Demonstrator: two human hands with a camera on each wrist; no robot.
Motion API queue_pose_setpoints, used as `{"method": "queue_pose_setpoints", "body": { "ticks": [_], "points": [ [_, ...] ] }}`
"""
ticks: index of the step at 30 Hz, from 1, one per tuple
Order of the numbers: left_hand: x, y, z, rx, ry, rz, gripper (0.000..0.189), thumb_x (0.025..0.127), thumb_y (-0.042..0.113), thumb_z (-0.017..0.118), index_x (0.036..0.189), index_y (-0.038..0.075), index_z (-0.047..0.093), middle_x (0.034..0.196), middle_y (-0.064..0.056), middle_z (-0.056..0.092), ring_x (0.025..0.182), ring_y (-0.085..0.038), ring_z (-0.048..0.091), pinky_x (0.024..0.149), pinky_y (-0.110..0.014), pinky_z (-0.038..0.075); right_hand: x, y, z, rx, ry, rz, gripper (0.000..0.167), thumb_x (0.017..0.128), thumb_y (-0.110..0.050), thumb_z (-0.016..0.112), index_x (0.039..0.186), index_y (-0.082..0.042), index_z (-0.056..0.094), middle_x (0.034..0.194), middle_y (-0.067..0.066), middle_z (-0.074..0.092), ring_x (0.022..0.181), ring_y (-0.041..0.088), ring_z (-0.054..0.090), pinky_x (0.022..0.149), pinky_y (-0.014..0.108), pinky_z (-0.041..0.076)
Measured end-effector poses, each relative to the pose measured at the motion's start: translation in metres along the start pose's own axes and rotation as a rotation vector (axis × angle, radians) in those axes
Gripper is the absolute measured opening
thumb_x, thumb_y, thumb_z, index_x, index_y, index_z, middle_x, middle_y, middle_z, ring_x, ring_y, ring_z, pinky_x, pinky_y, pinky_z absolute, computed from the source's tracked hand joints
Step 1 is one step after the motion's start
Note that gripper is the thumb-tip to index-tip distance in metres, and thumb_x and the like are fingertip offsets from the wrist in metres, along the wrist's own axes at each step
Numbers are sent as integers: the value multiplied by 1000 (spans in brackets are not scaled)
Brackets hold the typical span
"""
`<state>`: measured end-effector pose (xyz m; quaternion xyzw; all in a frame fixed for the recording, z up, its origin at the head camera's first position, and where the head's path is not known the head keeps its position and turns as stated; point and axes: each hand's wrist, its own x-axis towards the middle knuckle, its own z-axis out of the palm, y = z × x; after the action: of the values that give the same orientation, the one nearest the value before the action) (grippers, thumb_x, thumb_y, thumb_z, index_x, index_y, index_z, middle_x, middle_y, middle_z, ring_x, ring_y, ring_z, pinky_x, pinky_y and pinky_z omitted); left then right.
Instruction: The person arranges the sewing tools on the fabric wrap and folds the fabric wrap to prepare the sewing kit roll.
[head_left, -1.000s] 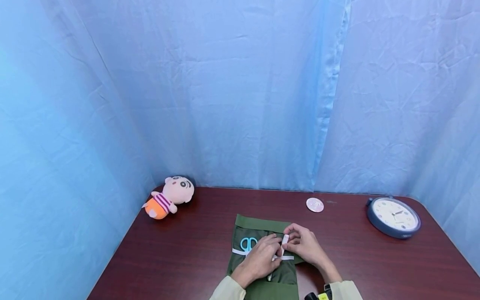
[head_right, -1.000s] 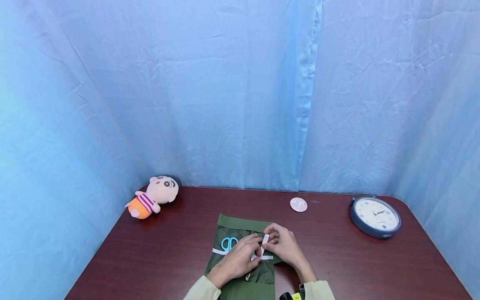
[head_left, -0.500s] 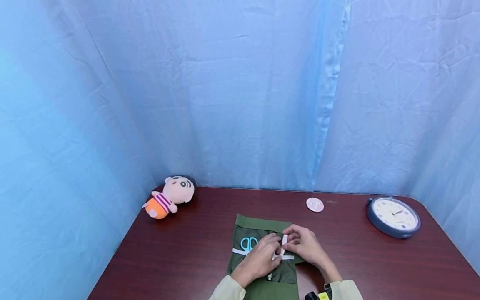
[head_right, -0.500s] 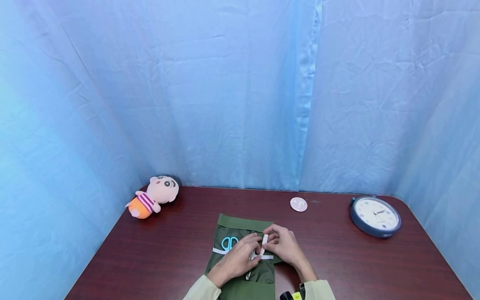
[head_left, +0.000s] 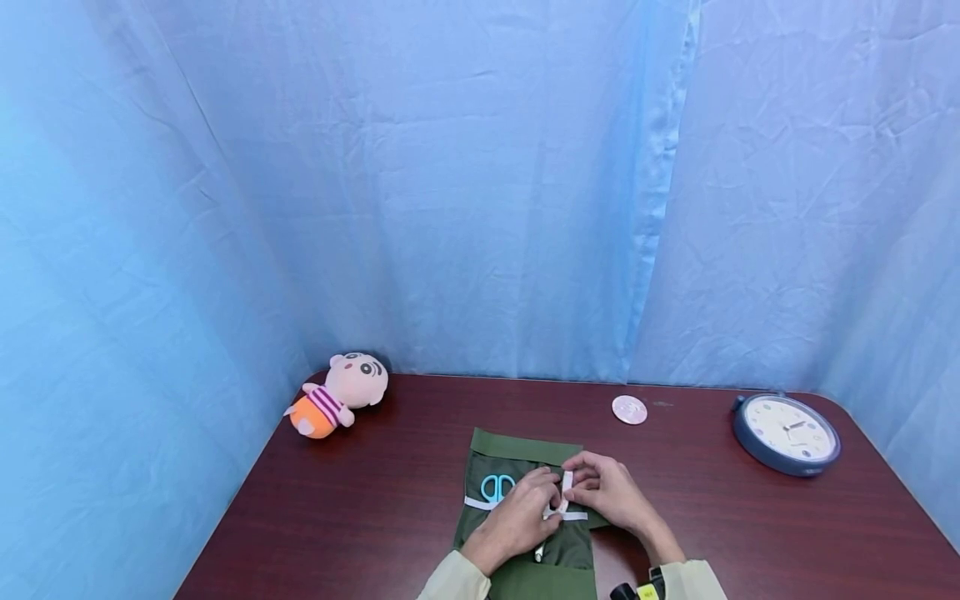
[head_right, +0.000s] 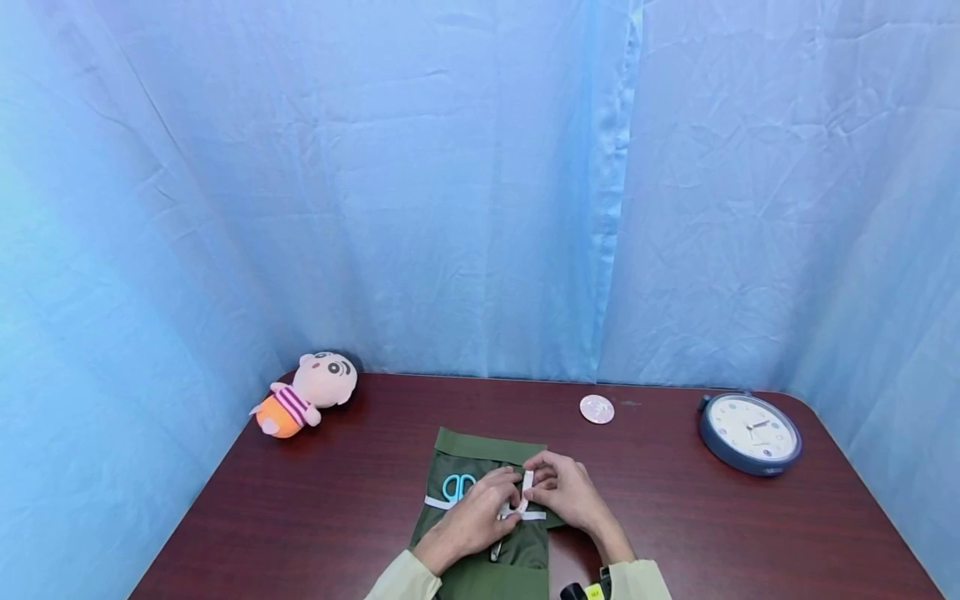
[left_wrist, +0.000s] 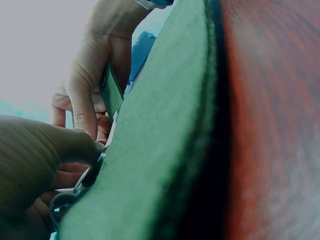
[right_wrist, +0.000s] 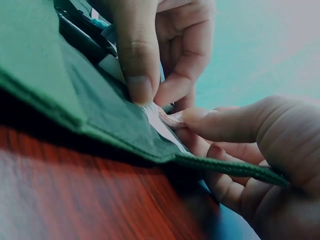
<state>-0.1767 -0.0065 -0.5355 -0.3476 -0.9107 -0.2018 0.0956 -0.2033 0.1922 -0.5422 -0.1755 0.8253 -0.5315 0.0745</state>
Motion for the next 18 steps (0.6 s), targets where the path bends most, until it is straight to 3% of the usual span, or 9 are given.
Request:
{"method": "queue_pose_setpoints", "body": {
  "ticks": [6,18],
  "points": [
    [1,0,0,15,3,-2,8,83,13,77,82,13,69,117,-4,74,124,-22,64,108,-24,49,0,-3,3,-28,48,16,30,83,-3,78,110,4,66,94,19,74,76,2,70,67,20,57],
    [-1,-1,0,15,15,-11,10,80,13,79,80,13,69,118,-5,74,123,-21,65,106,-23,50,-1,-6,6,-30,57,4,31,82,-4,80,109,4,67,89,14,71,72,4,66,63,19,55]
  ]
}}
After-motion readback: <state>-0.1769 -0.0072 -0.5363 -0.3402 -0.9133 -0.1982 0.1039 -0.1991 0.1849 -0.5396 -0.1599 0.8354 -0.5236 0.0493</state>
